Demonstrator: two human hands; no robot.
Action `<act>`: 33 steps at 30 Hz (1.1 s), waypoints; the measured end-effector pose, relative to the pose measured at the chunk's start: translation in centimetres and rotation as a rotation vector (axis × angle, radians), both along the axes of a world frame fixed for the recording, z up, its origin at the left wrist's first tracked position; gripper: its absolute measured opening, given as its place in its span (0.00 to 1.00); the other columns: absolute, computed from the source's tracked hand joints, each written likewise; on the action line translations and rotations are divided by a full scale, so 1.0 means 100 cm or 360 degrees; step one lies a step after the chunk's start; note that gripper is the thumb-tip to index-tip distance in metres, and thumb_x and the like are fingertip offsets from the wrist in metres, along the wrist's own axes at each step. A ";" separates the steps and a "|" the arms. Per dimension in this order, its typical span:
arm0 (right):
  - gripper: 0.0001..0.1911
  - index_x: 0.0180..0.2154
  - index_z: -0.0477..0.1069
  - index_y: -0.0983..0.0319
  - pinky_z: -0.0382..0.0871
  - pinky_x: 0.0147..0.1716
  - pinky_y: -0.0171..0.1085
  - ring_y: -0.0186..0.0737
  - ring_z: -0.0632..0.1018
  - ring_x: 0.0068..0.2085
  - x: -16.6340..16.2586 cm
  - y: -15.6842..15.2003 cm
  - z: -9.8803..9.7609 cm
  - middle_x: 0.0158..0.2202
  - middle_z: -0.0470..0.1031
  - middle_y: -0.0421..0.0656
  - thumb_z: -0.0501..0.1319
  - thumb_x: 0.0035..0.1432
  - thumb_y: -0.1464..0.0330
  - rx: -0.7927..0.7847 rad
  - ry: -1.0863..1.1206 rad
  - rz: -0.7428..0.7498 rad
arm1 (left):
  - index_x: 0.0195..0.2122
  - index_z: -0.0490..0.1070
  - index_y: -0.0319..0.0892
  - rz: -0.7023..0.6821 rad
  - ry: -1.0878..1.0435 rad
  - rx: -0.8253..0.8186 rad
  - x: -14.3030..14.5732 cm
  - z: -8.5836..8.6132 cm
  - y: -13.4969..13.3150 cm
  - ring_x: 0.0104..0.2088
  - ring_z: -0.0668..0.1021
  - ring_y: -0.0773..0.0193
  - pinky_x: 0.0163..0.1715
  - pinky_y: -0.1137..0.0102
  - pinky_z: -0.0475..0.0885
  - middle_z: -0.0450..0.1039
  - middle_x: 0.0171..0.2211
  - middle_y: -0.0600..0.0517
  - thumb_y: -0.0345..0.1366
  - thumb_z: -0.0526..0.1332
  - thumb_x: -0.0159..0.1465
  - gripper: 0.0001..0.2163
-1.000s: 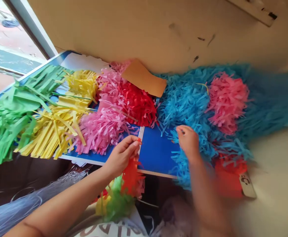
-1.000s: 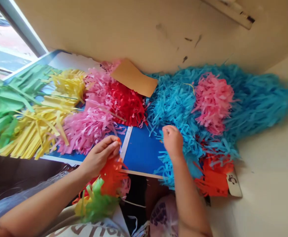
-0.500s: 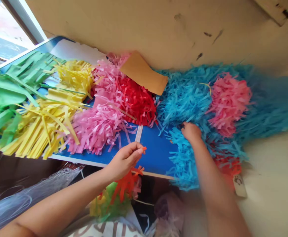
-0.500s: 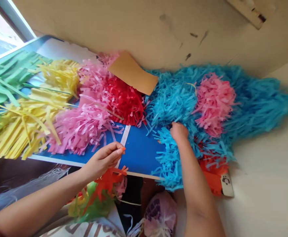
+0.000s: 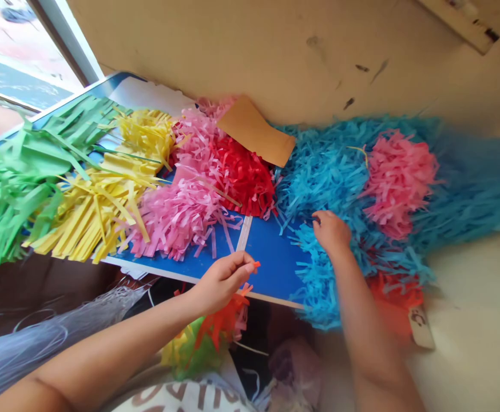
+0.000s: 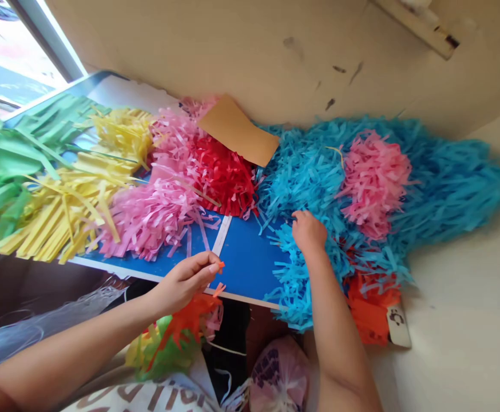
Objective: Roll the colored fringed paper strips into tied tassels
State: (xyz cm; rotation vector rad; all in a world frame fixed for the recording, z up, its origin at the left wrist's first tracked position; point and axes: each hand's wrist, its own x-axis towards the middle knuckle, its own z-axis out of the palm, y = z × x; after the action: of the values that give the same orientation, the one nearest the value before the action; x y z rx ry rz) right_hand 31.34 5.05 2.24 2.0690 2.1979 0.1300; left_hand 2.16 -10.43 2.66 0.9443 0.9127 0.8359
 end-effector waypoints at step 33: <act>0.07 0.37 0.75 0.59 0.78 0.38 0.39 0.39 0.82 0.36 -0.127 -0.189 -0.005 0.35 0.80 0.41 0.69 0.56 0.67 0.0290 0.2416 -0.0038 | 0.38 0.77 0.38 0.0134 0.0580 0.1107 -0.014 0.007 -0.006 0.32 0.78 0.68 0.34 0.76 0.70 0.79 0.32 0.48 0.35 0.60 0.67 0.07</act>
State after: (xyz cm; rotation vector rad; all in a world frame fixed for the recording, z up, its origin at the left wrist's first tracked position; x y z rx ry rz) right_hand 18.60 -13.83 1.73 2.6281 2.7193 -1.8627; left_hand 0.72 -10.98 3.41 1.7116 0.9911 1.1033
